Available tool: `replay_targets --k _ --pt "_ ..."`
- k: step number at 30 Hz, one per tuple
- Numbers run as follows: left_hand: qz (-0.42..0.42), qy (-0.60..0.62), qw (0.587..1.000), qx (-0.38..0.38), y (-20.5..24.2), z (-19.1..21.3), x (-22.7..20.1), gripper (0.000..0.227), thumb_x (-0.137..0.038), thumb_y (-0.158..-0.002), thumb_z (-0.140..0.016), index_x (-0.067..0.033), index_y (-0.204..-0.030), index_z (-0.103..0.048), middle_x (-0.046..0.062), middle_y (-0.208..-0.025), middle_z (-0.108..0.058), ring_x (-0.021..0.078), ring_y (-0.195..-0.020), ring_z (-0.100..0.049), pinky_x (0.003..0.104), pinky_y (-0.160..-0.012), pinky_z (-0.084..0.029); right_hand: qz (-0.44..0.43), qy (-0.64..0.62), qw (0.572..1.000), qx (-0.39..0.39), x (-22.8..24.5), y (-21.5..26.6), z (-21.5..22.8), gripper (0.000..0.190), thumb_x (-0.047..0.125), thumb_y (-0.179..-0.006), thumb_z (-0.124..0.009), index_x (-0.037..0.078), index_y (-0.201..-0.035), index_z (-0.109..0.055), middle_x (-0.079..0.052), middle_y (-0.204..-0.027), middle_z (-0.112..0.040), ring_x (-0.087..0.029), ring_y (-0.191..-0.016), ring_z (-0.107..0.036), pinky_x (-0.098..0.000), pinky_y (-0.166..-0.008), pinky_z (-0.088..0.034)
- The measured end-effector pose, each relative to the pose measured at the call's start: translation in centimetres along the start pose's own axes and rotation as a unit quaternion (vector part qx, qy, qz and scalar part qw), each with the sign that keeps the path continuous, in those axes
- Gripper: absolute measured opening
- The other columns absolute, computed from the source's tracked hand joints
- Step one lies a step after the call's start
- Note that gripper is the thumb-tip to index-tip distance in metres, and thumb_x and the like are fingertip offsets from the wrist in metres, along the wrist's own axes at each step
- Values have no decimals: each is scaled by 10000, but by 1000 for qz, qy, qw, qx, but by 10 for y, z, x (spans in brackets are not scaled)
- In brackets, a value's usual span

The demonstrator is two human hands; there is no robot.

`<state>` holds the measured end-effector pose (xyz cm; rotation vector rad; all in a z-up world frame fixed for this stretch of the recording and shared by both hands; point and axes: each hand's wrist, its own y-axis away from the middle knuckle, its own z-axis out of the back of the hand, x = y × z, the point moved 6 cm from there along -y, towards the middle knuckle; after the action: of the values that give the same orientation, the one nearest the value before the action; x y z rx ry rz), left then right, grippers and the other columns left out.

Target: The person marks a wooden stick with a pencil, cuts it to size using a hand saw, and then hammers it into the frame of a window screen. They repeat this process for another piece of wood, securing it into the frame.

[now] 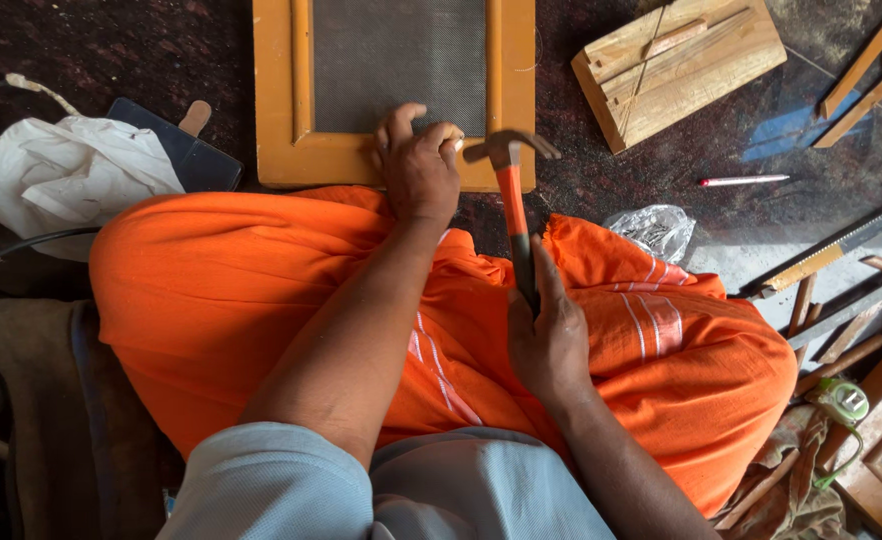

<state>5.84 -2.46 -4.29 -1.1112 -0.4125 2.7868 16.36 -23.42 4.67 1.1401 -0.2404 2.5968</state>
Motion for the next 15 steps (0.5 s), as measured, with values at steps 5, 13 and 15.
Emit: replay_targets --k 5,13,15 --pt "67 -19 997 15 6 -6 0 106 -201 -821 -811 -292 -874 -798 -21 -1367 -488 298 -1371 -390 525 -1138 -286 102 49 992 -48 23 -19 4 602 31 -1000 -556 4 -1570 -365 -263 -1240 -706 -399 -966 -733 -442 -749 -590" --pt "90 -22 995 39 6 -3 2 102 -251 -855 -802 -291 -949 -806 -41 -1415 -467 250 -1408 -338 528 -1176 -236 40 165 985 27 31 -35 -9 612 63 -977 -551 110 -1573 -421 -231 -970 -688 -387 -740 -695 -487 -641 -558" --pt "104 -21 993 45 4 -3 1 95 -262 -839 -802 -289 -930 -810 -41 -1402 -469 261 -1413 -333 525 -1170 -235 60 152 986 15 34 -36 -7 609 67 -979 -546 122 -1575 -431 -228 -977 -683 -387 -752 -694 -489 -649 -555"
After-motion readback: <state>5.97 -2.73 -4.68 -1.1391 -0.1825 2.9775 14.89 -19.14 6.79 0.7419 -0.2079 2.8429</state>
